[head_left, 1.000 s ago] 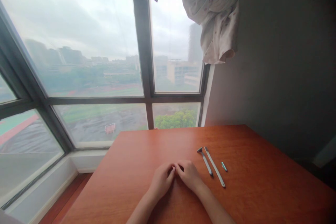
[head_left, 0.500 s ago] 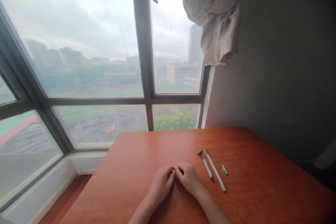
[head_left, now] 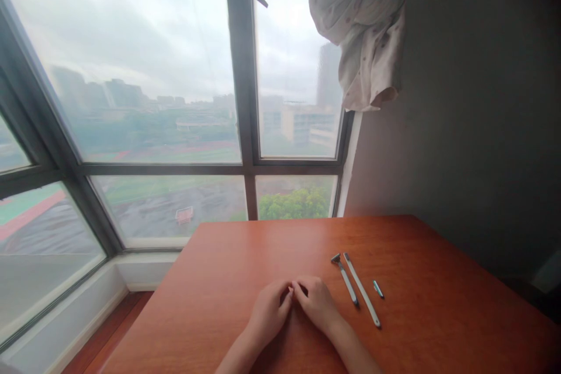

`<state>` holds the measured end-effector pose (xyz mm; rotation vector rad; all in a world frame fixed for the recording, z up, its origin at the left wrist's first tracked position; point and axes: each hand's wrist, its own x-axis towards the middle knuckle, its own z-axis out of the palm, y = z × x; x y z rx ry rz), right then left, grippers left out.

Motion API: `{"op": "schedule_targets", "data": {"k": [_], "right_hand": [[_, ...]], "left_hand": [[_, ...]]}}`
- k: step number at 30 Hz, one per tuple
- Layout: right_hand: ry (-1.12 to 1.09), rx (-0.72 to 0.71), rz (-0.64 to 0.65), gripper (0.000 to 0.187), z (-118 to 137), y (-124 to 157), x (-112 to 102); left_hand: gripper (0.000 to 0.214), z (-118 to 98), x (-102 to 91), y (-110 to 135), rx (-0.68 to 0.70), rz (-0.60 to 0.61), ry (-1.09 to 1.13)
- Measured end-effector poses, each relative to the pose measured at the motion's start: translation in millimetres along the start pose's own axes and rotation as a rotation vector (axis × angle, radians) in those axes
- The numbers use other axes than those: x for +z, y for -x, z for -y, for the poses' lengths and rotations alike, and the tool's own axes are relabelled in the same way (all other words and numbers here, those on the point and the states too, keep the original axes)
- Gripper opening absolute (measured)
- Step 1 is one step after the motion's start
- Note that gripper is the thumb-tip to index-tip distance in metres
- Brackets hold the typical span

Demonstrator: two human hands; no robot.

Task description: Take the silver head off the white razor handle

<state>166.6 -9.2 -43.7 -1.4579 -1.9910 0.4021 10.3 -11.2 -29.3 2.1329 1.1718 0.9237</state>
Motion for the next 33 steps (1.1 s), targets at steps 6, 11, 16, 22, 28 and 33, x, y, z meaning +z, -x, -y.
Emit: {"op": "schedule_targets", "data": {"k": [6,11,16,22,28,33], "right_hand": [[0.005,0.008,0.005,0.035,1.4,-1.0,-0.9],[0.003,0.020,0.006,0.034,1.4,-0.7,-0.8],[0.019,0.016,0.000,0.034,1.8,-0.7,-1.4],[0.032,0.011,0.013,0.033,1.0,-0.2,0.0],[0.051,0.014,0.021,0.032,1.7,0.5,-0.6],[0.046,0.006,0.015,0.031,2.4,1.2,-1.5]], "left_hand": [[0.022,2.3,1.6,0.3,0.004,-0.005,0.001],[0.022,2.4,1.3,-0.2,0.005,0.003,0.000],[0.021,0.1,-0.4,0.1,-0.004,0.009,-0.015],[0.020,-3.1,-1.7,-0.6,-0.001,0.013,-0.019],[0.022,-1.6,-1.0,-0.7,0.000,0.016,-0.016],[0.020,-1.6,-1.2,-0.1,-0.003,0.014,-0.052]]}}
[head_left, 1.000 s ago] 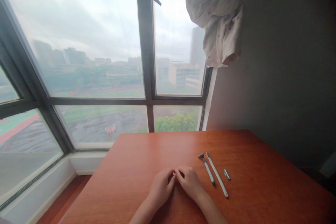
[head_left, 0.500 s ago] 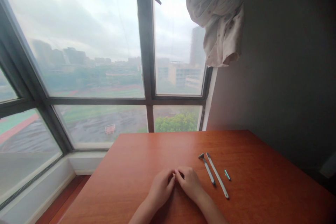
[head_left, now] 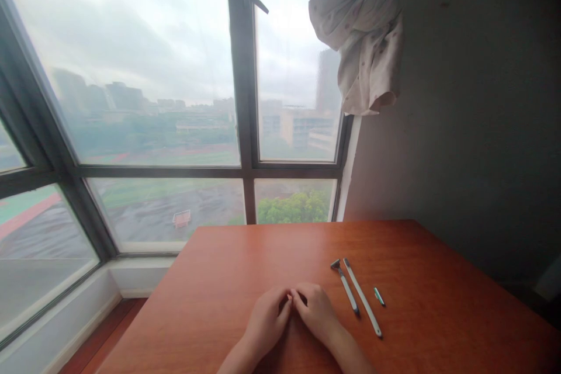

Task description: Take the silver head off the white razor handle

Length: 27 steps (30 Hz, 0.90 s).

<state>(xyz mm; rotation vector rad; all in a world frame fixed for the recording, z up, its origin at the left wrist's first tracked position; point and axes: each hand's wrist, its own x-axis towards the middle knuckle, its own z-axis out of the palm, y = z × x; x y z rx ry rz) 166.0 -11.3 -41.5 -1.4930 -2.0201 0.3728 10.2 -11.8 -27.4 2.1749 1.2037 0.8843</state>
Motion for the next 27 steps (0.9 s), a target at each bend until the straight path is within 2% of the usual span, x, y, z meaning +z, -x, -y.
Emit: {"op": "schedule_targets", "data": {"k": [21,27], "right_hand": [[0.048,0.001,-0.030,0.032,-4.8,-2.9,3.2],[0.002,-0.003,-0.036,0.032,-5.8,-1.6,2.1]], "left_hand": [[0.022,1.4,1.2,0.3,0.013,-0.014,0.031],[0.025,0.3,0.7,0.4,0.019,-0.012,0.038]]}}
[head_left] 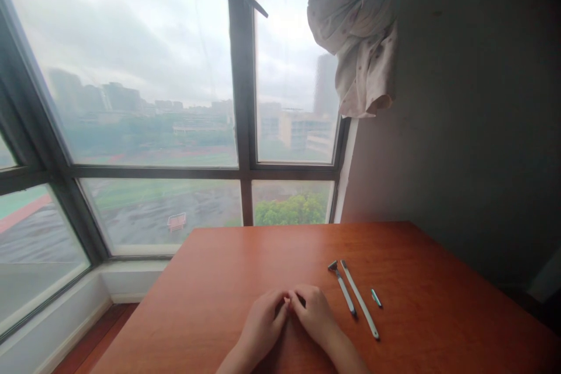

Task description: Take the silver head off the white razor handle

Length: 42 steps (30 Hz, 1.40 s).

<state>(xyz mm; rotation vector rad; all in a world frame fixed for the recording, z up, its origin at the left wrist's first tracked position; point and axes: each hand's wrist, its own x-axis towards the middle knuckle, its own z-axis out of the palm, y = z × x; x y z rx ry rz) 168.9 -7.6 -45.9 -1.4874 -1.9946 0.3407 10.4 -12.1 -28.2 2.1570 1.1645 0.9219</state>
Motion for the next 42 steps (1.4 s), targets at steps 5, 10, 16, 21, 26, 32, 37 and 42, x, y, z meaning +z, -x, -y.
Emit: {"op": "schedule_targets", "data": {"k": [5,10,16,21,26,32,37,42], "right_hand": [[-0.029,0.015,-0.006,0.033,1.3,0.6,-1.8],[-0.083,0.037,-0.011,0.034,2.7,2.0,-5.2],[-0.093,0.045,-0.016,0.035,3.8,3.6,-7.9],[-0.103,0.043,-0.014,0.033,3.0,3.2,-7.2],[-0.095,0.039,0.001,0.033,2.2,2.8,-6.7],[-0.061,0.037,-0.006,0.034,2.8,3.8,-7.3],[-0.054,0.029,0.004,0.031,3.3,4.3,-7.4],[-0.034,0.022,0.003,0.029,4.7,4.8,-9.5]], "left_hand": [[0.028,-0.1,-1.2,0.4,0.007,-0.002,0.017],[0.028,-0.9,-2.3,0.5,0.017,-0.003,0.027],[0.028,-1.9,-3.4,0.1,0.026,-0.005,0.033],[0.028,-0.7,-2.4,0.2,0.023,-0.005,0.033],[0.027,-0.1,-2.0,-0.3,0.028,-0.004,0.035],[0.026,-2.7,-3.4,-0.6,0.042,-0.004,0.053],[0.024,-2.4,-3.2,-1.1,0.022,0.005,0.042],[0.022,-1.6,-3.1,-1.9,0.017,0.009,0.031]]}}
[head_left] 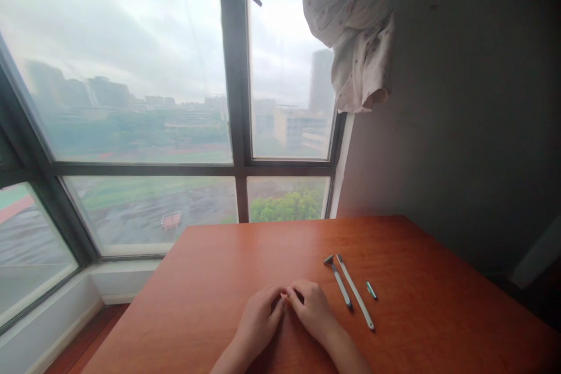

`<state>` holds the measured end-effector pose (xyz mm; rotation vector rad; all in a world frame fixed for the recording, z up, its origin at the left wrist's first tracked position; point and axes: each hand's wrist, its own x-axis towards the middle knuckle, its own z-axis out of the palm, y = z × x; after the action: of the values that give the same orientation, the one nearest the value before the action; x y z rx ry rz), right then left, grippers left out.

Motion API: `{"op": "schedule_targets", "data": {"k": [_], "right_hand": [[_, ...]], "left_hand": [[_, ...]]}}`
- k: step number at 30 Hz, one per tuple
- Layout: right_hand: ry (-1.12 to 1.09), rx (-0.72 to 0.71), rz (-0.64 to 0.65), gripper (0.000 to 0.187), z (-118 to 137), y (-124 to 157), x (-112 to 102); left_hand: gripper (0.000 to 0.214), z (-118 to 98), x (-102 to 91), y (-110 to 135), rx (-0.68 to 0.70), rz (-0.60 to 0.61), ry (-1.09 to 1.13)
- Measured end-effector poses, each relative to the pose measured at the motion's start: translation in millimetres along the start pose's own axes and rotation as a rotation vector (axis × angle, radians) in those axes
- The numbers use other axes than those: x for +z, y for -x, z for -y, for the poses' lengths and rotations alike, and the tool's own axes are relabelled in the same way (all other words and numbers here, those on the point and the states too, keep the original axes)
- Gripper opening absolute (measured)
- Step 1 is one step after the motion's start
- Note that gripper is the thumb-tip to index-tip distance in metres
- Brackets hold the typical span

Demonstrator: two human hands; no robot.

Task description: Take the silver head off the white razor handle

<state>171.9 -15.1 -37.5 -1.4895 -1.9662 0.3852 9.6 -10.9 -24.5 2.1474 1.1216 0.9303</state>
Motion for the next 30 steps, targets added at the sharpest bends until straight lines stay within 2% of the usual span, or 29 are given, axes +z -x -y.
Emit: {"op": "schedule_targets", "data": {"k": [9,13,17,22,26,30], "right_hand": [[-0.003,-0.021,0.008,0.028,3.1,1.1,-3.6],[-0.079,-0.051,-0.091,0.031,-1.7,1.3,-16.3],[-0.047,0.075,-0.277,0.033,-37.0,7.2,-55.0],[0.299,0.375,-0.299,0.035,-108.3,29.7,-105.4],[0.440,0.467,-0.120,0.040,-138.5,44.9,-111.5],[0.492,0.431,-0.041,0.037,-137.2,46.3,-100.2]], "left_hand": [[0.024,1.4,0.8,1.5,-0.002,0.000,-0.012],[0.024,3.4,1.7,2.0,-0.022,-0.018,-0.040],[0.023,4.6,2.5,3.3,-0.031,-0.019,-0.074],[0.021,5.3,4.7,3.6,-0.027,-0.024,-0.094],[0.022,5.1,6.0,1.7,-0.033,-0.021,-0.100],[0.023,3.3,5.2,1.3,-0.032,-0.012,-0.098]]}}
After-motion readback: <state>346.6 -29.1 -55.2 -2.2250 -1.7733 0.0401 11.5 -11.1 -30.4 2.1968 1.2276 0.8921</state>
